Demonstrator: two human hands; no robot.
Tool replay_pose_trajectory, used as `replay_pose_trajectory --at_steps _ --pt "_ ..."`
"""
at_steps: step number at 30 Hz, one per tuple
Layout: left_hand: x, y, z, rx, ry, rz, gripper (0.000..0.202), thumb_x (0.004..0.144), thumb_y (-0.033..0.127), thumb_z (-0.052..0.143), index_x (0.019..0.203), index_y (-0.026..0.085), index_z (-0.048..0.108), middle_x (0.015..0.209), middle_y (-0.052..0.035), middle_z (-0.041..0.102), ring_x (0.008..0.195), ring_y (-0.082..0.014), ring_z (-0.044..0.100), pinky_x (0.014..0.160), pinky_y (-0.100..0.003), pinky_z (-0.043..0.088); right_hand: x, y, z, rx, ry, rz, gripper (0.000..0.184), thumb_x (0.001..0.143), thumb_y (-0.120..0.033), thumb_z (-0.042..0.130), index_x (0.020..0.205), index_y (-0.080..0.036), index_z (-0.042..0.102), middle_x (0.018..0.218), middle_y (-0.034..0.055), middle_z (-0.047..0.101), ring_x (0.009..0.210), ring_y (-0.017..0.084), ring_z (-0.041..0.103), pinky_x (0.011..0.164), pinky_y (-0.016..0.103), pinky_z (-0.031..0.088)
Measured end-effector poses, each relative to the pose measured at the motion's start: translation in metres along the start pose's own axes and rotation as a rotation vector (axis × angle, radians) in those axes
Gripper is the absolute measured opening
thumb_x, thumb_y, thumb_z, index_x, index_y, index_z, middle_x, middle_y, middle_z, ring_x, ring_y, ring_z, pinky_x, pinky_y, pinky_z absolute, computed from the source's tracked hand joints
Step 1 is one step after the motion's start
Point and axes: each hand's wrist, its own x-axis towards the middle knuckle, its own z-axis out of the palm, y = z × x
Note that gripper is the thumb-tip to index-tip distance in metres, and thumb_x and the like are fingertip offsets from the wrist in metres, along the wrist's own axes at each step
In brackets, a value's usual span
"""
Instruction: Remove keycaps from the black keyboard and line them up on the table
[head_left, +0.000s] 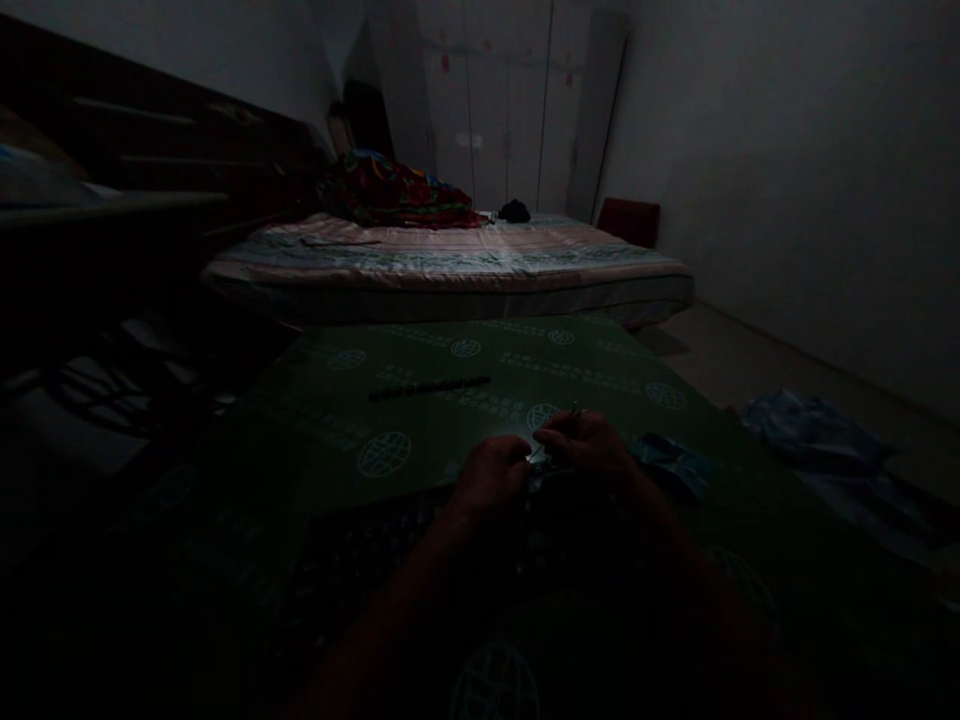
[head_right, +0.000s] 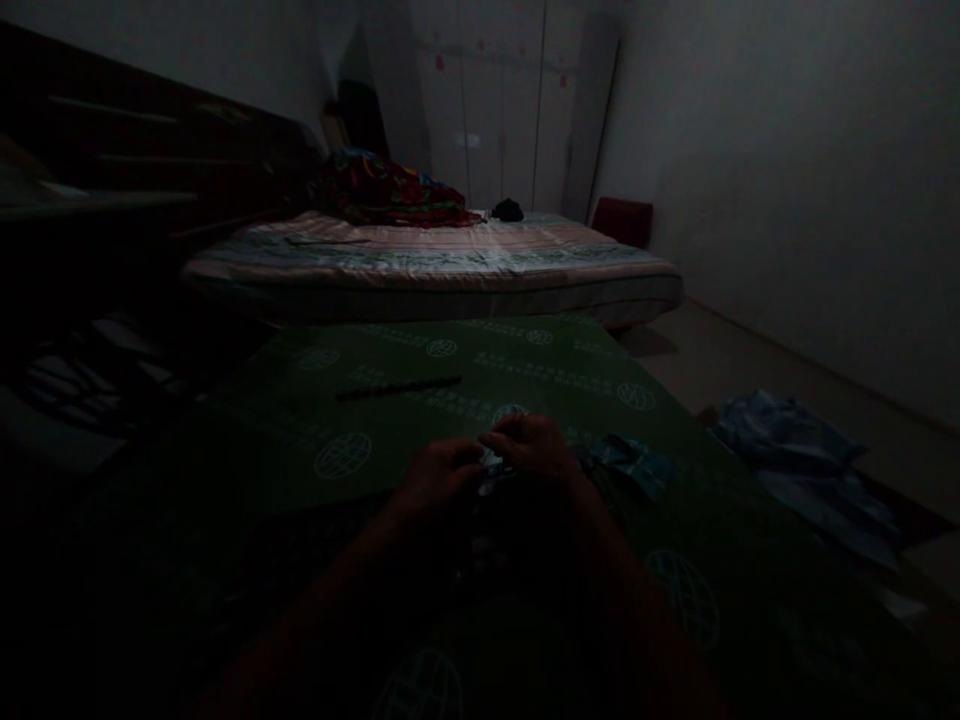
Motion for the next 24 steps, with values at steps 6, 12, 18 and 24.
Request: replay_pose_trajectory --at_steps 6,12,18,24 --pt "-0.0005 -0.0047 0.0030 -0.086 -0.018 -0.014 0.021 0.064 0.017 0.051 0.076 0.017 0.068 0.072 -0.0014 0.067 0.071 -0.0169 0.059 0.064 -0.024 0.043 0.0010 0.0003 0.0030 -0.079 0.024 -0.025 0.025 0.067 -0.037 0.060 0.060 -0.013 0.063 0.051 -0.0031 0.053 0.048 0.008 0.048 0.042 0.017 0.032" --pt "-0.0023 -0.0073 0.0043 -0.130 -0.033 0.001 0.020 0.064 0.019 0.052 0.077 0.017 0.068 0.073 -0.0016 0.067 0.071 -0.0173 0.058 0.065 -0.024 0.043 0.0014 -0.0010 0.0046 -0.252 0.044 -0.113 0.027 0.071 -0.038 0.057 0.058 -0.014 0.063 0.051 -0.0021 0.054 0.050 0.009 0.050 0.045 0.018 0.033" --pt "-0.0050 -0.0067 0.0038 -0.142 -0.031 0.011 0.025 0.064 0.018 0.051 0.084 0.018 0.068 0.075 -0.0012 0.066 0.074 -0.0178 0.057 0.068 -0.025 0.042 0.0009 -0.0011 0.0062 -0.322 0.054 -0.147 0.027 0.074 -0.038 0.054 0.060 -0.015 0.063 0.052 -0.0014 0.057 0.051 0.010 0.051 0.048 0.019 0.034" --pt "-0.0062 -0.0069 0.0028 -0.034 -0.081 0.080 0.020 0.067 0.018 0.047 0.070 0.017 0.066 0.065 -0.0009 0.062 0.065 -0.0153 0.054 0.059 -0.022 0.039 0.0018 0.0018 0.0091 -0.309 0.089 -0.132 0.027 0.072 -0.038 0.055 0.056 -0.016 0.057 0.050 -0.0019 0.052 0.049 0.009 0.049 0.046 0.019 0.032"
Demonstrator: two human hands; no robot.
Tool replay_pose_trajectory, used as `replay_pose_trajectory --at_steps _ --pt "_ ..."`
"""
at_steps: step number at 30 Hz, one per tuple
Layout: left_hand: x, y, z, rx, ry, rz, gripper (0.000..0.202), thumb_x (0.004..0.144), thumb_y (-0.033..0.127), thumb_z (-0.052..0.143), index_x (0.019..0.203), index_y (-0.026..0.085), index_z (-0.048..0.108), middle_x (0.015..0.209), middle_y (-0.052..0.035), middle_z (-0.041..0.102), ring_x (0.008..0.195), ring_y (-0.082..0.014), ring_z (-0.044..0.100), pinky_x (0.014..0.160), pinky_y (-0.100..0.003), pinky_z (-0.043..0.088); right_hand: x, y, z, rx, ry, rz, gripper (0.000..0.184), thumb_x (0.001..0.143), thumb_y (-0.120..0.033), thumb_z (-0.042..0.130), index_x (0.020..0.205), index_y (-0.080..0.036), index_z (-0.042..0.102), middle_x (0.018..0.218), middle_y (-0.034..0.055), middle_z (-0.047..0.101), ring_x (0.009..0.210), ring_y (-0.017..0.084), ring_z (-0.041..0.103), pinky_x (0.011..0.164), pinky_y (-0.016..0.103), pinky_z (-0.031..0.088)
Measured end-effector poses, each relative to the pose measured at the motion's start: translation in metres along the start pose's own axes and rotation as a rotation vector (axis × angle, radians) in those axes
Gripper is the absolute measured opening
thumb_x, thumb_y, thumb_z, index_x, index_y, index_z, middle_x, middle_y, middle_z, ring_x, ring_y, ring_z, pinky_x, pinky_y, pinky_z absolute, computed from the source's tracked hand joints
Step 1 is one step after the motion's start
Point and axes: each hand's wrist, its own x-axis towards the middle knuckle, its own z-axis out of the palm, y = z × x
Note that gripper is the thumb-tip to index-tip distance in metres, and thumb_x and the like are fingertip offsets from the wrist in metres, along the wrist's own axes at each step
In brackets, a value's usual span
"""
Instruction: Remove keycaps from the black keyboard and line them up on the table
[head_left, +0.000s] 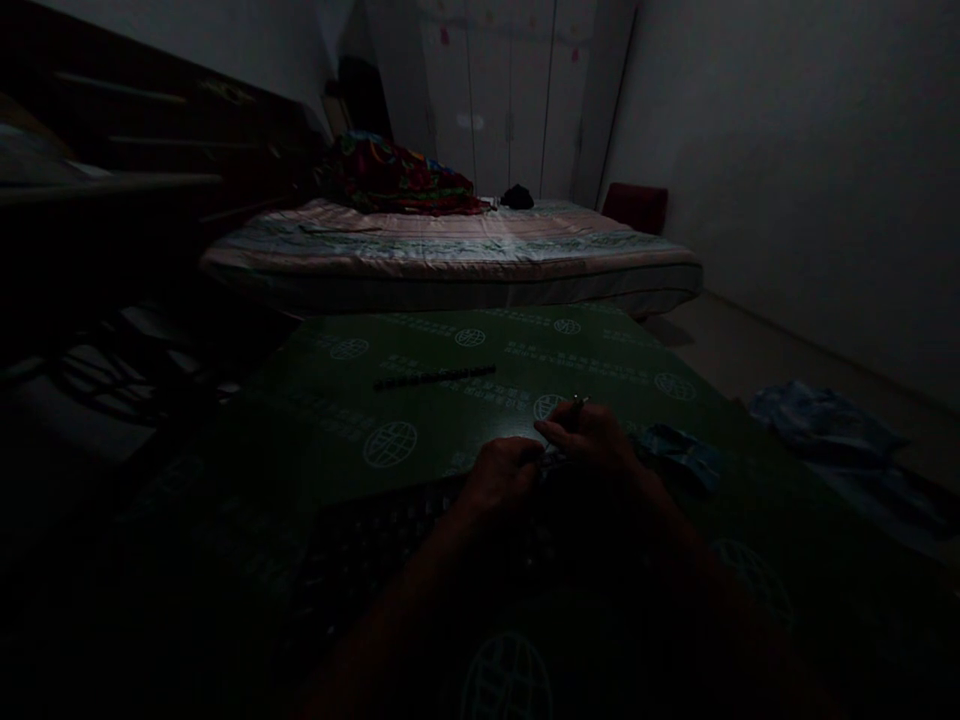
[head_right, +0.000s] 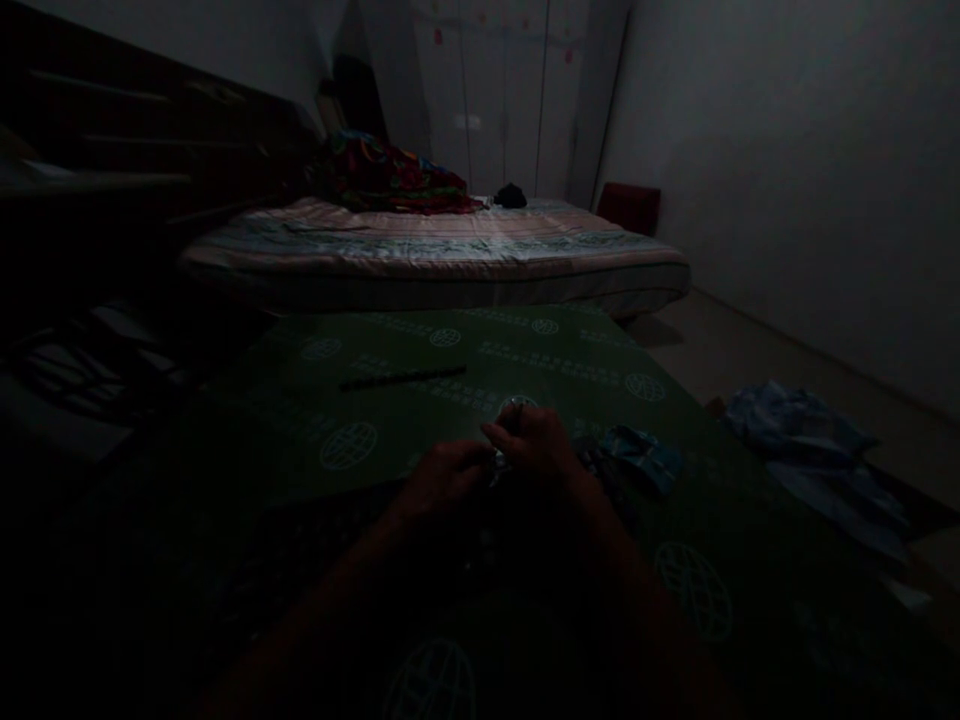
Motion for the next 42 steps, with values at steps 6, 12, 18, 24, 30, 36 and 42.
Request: replay_pose_trajectory --at_steps 6,12,18,24,30,36,42 --pt "0.000 -0.003 0.000 0.151 -0.008 0.054 0.022 0.069 0.016 0.042 0.070 0.017 0.064 0.065 -0.0020 0.059 0.062 -0.0150 0.053 0.057 -0.023 0.036 -0.001 -0.004 0.000 -0.068 0.022 0.005 0.024 0.072 -0.035 0.055 0.057 -0.017 0.057 0.051 -0.0008 0.054 0.050 0.010 0.051 0.048 0.020 0.033" --pt "-0.002 -0.007 0.003 0.201 0.000 0.049 0.022 0.071 0.017 0.042 0.075 0.018 0.064 0.066 -0.0025 0.059 0.062 -0.0156 0.053 0.056 -0.023 0.035 -0.001 -0.006 0.004 -0.062 0.013 -0.007 0.021 0.072 -0.031 0.056 0.057 -0.017 0.058 0.053 -0.0006 0.057 0.050 0.010 0.051 0.049 0.020 0.034" --pt "-0.002 -0.004 0.003 0.229 -0.028 0.044 0.019 0.070 0.015 0.043 0.074 0.016 0.062 0.067 -0.0033 0.059 0.063 -0.0157 0.054 0.056 -0.023 0.036 -0.001 -0.001 0.007 -0.046 -0.021 -0.021 0.018 0.071 -0.031 0.057 0.061 -0.016 0.058 0.055 -0.0003 0.057 0.052 0.010 0.052 0.048 0.020 0.035" --pt "0.001 -0.009 0.007 0.274 -0.024 0.025 0.022 0.070 0.012 0.042 0.080 0.014 0.061 0.075 -0.0039 0.062 0.071 -0.0155 0.055 0.062 -0.023 0.039 -0.003 0.011 0.014 0.043 -0.014 -0.017 0.016 0.070 -0.032 0.060 0.068 -0.016 0.058 0.060 0.0004 0.058 0.056 0.012 0.054 0.051 0.021 0.038" --pt "0.004 -0.007 0.007 0.359 -0.023 0.031 0.021 0.073 0.014 0.042 0.082 0.015 0.061 0.078 -0.0041 0.061 0.073 -0.0153 0.055 0.065 -0.023 0.040 -0.003 0.014 0.018 0.039 0.038 0.003 0.013 0.070 -0.029 0.058 0.073 -0.016 0.058 0.058 -0.0003 0.054 0.053 0.012 0.052 0.049 0.022 0.037" --pt "0.008 -0.001 0.007 0.590 -0.016 -0.050 0.022 0.074 0.019 0.045 0.088 0.016 0.061 0.084 -0.0057 0.056 0.078 -0.0165 0.055 0.068 -0.025 0.041 -0.005 0.018 0.021 0.119 0.090 0.020 0.021 0.067 -0.029 0.059 0.083 -0.017 0.056 0.059 -0.0021 0.053 0.052 0.011 0.052 0.049 0.021 0.039" --pt "0.015 -0.006 0.005 0.559 -0.056 -0.061 0.021 0.075 0.026 0.046 0.085 0.019 0.064 0.083 -0.0041 0.057 0.074 -0.0157 0.055 0.062 -0.023 0.040 -0.004 0.018 0.026 0.034 0.128 -0.023 0.024 0.069 -0.023 0.053 0.092 -0.015 0.054 0.057 -0.0030 0.049 0.051 0.011 0.050 0.051 0.022 0.038"
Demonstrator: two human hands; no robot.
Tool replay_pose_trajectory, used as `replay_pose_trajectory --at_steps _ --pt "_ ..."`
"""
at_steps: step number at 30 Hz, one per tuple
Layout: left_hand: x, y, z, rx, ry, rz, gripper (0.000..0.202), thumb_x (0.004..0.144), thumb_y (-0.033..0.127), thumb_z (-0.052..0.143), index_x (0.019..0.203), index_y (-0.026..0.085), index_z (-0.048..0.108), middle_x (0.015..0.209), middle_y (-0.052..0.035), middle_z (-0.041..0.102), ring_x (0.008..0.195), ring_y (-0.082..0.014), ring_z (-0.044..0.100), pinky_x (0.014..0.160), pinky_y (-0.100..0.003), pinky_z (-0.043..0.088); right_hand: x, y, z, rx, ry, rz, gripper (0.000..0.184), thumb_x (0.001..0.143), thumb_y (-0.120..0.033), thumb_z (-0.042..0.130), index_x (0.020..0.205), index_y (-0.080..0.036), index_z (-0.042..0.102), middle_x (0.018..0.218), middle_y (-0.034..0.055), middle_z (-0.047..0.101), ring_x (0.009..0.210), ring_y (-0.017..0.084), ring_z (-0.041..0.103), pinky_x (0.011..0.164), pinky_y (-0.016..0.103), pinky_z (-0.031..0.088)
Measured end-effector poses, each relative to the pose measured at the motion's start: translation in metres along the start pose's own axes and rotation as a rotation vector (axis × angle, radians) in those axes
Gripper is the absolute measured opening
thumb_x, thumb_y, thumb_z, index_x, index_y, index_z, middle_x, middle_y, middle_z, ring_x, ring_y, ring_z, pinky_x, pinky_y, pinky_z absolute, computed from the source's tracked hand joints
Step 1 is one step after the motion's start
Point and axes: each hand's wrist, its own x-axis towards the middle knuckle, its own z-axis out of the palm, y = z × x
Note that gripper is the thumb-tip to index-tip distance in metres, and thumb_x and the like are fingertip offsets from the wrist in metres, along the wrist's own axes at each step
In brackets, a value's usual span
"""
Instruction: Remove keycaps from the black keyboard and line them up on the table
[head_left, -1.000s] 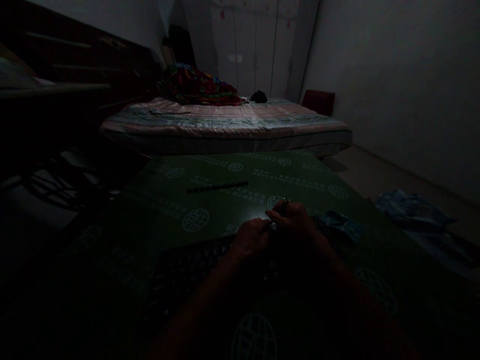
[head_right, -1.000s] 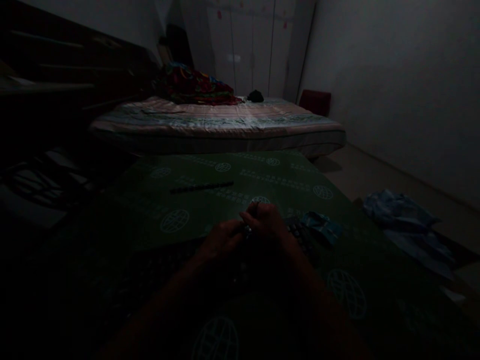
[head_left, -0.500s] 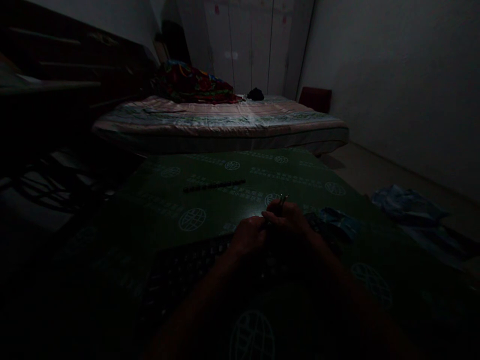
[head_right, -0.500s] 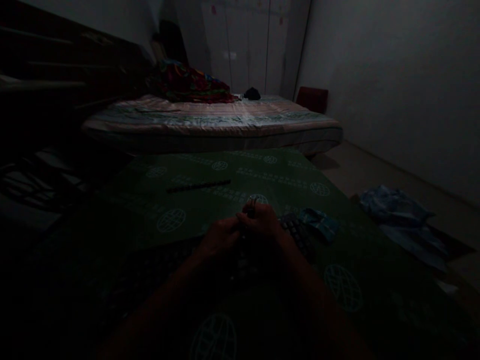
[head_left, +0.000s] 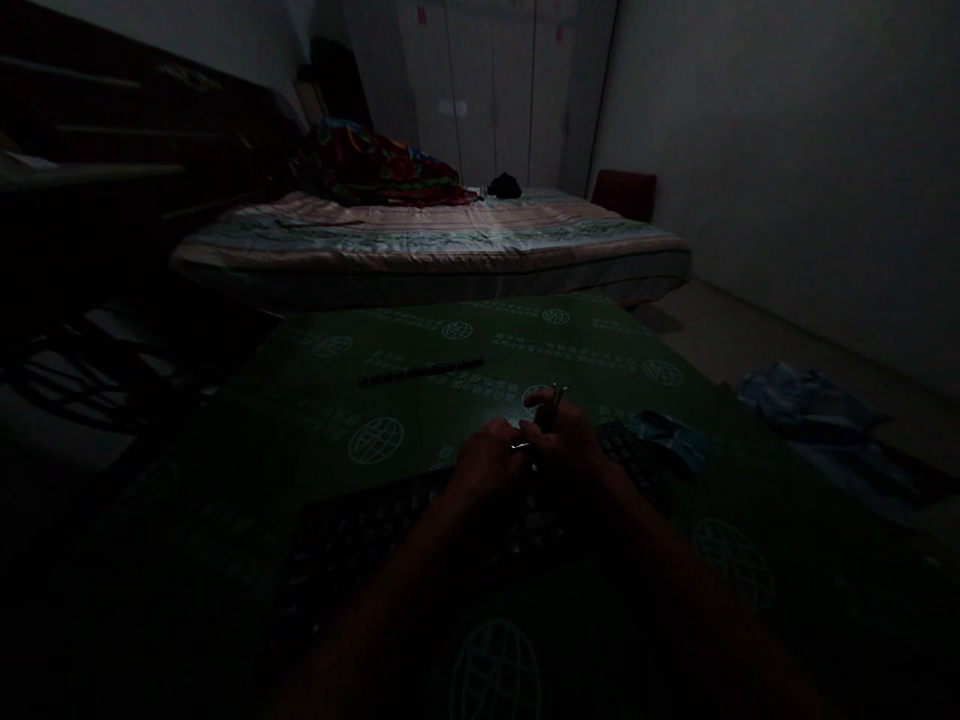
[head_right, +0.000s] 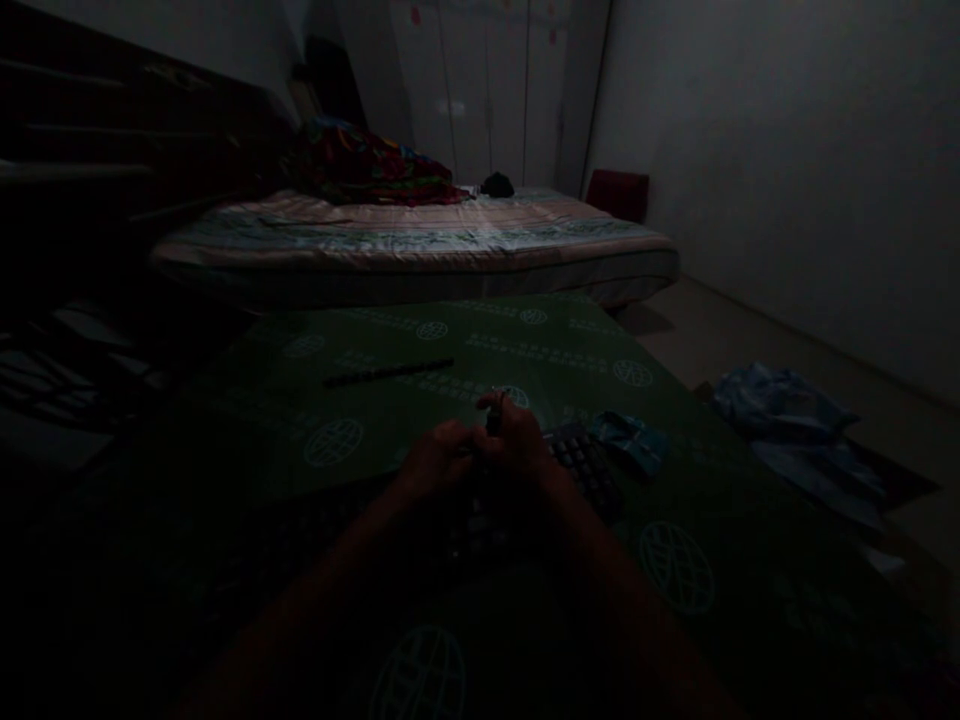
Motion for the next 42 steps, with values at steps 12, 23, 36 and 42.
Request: replay_pose_trajectory --at_steps 12,23,36,42 --pt "0.013 0.003 0.007 0.121 -0.072 -0.043 0.028 0.078 0.032 0.039 0.090 0.017 0.061 0.086 -0.0088 0.061 0.077 -0.0217 0.059 0.058 -0.027 0.040 -0.002 0.002 0.010 0.011 0.113 -0.037 0.019 0.068 -0.018 0.046 0.085 -0.017 0.052 0.059 -0.0016 0.052 0.049 0.011 0.050 0.048 0.021 0.038" --pt "0.008 0.005 0.010 0.216 -0.072 -0.002 0.024 0.079 0.025 0.038 0.095 0.015 0.054 0.094 -0.0101 0.059 0.087 -0.0211 0.056 0.069 -0.028 0.042 -0.004 -0.001 0.010 0.086 0.153 -0.046 0.017 0.067 -0.017 0.045 0.083 -0.017 0.049 0.064 0.0008 0.057 0.051 0.012 0.053 0.049 0.022 0.041" --pt "0.006 0.006 0.004 -0.216 0.052 0.086 0.023 0.076 0.022 0.041 0.087 0.014 0.059 0.083 -0.0074 0.062 0.076 -0.0179 0.056 0.067 -0.026 0.041 -0.001 -0.008 0.004 0.254 0.163 0.010 0.014 0.069 -0.019 0.050 0.082 -0.018 0.049 0.058 -0.0033 0.048 0.049 0.010 0.046 0.048 0.022 0.038" --pt "0.003 0.010 -0.011 -0.688 0.040 -0.081 0.019 0.068 0.030 0.051 0.065 0.014 0.061 0.060 0.0013 0.056 0.058 -0.0119 0.050 0.052 -0.020 0.037 0.000 -0.024 -0.002 0.282 0.144 -0.049 0.010 0.071 -0.021 0.050 0.080 -0.018 0.051 0.056 -0.0041 0.047 0.046 0.009 0.045 0.046 0.021 0.037"
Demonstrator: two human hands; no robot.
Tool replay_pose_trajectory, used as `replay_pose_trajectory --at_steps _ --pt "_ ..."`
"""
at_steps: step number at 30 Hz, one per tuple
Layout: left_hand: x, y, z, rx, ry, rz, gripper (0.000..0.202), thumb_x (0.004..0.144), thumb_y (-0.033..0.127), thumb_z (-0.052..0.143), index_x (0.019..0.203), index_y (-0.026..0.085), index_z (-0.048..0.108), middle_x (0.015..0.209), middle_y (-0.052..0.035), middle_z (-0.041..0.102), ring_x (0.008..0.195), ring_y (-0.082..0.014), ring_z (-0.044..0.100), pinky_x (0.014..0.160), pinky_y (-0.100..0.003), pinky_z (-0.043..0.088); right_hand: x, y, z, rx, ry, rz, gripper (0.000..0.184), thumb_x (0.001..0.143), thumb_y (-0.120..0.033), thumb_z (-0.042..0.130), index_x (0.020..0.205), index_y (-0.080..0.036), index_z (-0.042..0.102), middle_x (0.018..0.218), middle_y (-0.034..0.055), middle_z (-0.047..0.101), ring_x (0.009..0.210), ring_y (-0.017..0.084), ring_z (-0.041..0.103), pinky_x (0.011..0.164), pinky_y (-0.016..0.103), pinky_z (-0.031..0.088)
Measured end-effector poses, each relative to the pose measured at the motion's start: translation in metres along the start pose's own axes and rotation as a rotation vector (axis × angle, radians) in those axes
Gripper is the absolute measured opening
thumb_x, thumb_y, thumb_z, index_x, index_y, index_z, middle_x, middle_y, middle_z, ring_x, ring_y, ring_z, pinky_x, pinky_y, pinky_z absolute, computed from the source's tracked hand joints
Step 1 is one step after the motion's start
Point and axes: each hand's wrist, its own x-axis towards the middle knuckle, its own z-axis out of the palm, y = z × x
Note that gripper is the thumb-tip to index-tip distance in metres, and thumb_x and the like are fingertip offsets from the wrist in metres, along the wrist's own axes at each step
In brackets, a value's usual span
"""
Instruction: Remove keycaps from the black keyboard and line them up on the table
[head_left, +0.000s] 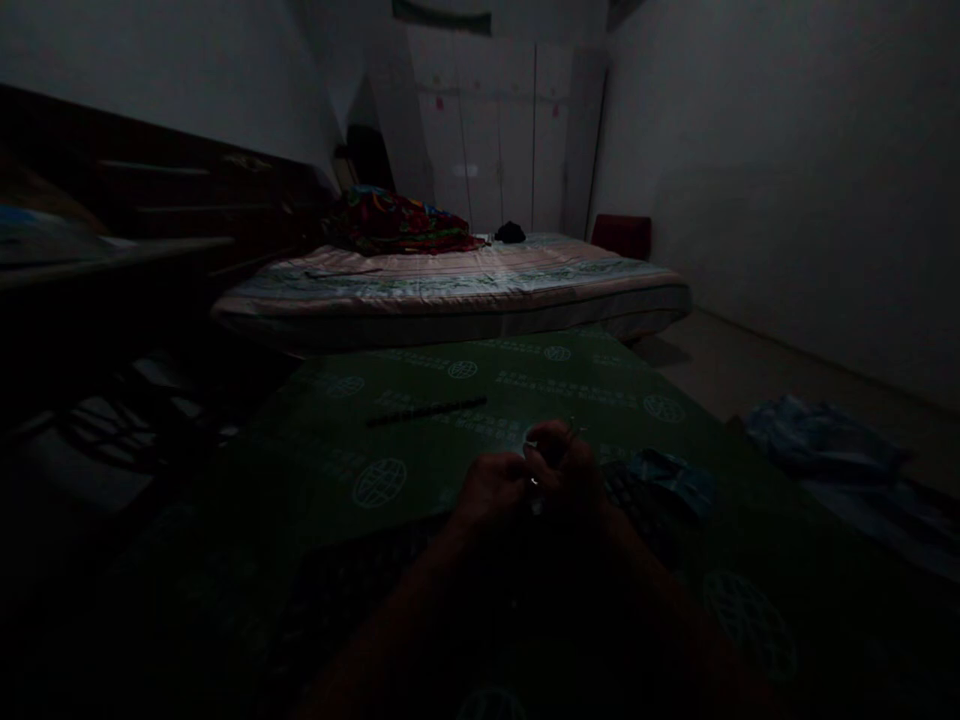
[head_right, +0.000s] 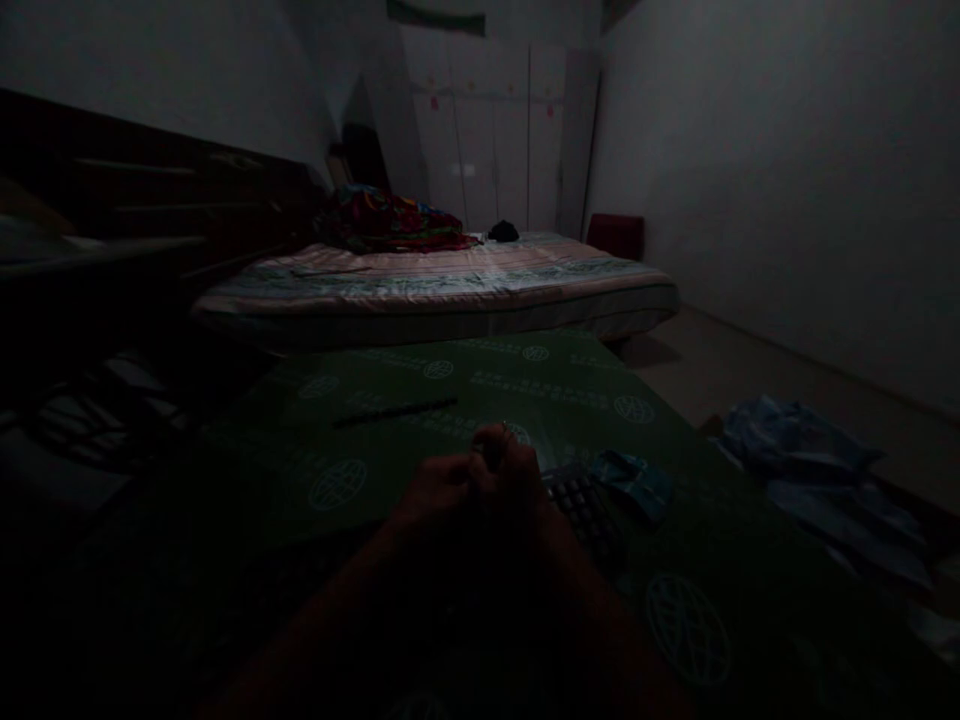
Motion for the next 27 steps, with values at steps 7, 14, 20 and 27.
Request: replay_pose_trajectory --at_steps 7,14,20,27 --pt "-0.013 0.004 -0.013 -0.292 -0.117 -0.254 0.013 0.058 0.023 0.058 0.064 0.013 0.062 0.050 0.0044 0.051 0.045 -0.0072 0.042 0.045 -0.019 0.031 0.001 -0.016 0.001 0.015 -0.056 -0.031 0.010 0.073 -0.027 0.054 0.073 -0.017 0.053 0.054 -0.0038 0.048 0.046 0.007 0.043 0.042 0.019 0.035" --pt "-0.037 -0.007 -0.027 -0.560 -0.189 -0.389 0.019 0.057 0.024 0.065 0.072 0.012 0.061 0.054 0.0018 0.057 0.046 -0.0078 0.050 0.046 -0.019 0.036 -0.005 -0.034 0.002 0.230 -0.105 0.063 0.015 0.071 -0.030 0.058 0.072 -0.016 0.052 0.056 -0.0034 0.049 0.048 0.007 0.045 0.044 0.018 0.038" --pt "-0.066 -0.009 -0.033 -0.732 -0.156 -0.367 0.028 0.054 0.029 0.073 0.069 0.013 0.055 0.054 0.0028 0.056 0.042 -0.0072 0.050 0.042 -0.019 0.039 -0.013 -0.057 0.010 0.380 -0.088 0.148 0.018 0.067 -0.032 0.063 0.067 -0.017 0.054 0.050 -0.0049 0.049 0.042 0.006 0.044 0.039 0.016 0.036" --pt "-0.077 -0.014 -0.039 -0.795 -0.132 -0.374 0.031 0.048 0.025 0.077 0.069 0.012 0.059 0.053 -0.0006 0.062 0.044 -0.0110 0.055 0.045 -0.021 0.041 -0.020 -0.073 0.011 0.344 0.039 0.195 0.025 0.073 -0.040 0.057 0.065 -0.017 0.053 0.048 -0.0033 0.049 0.043 0.008 0.046 0.041 0.019 0.038"
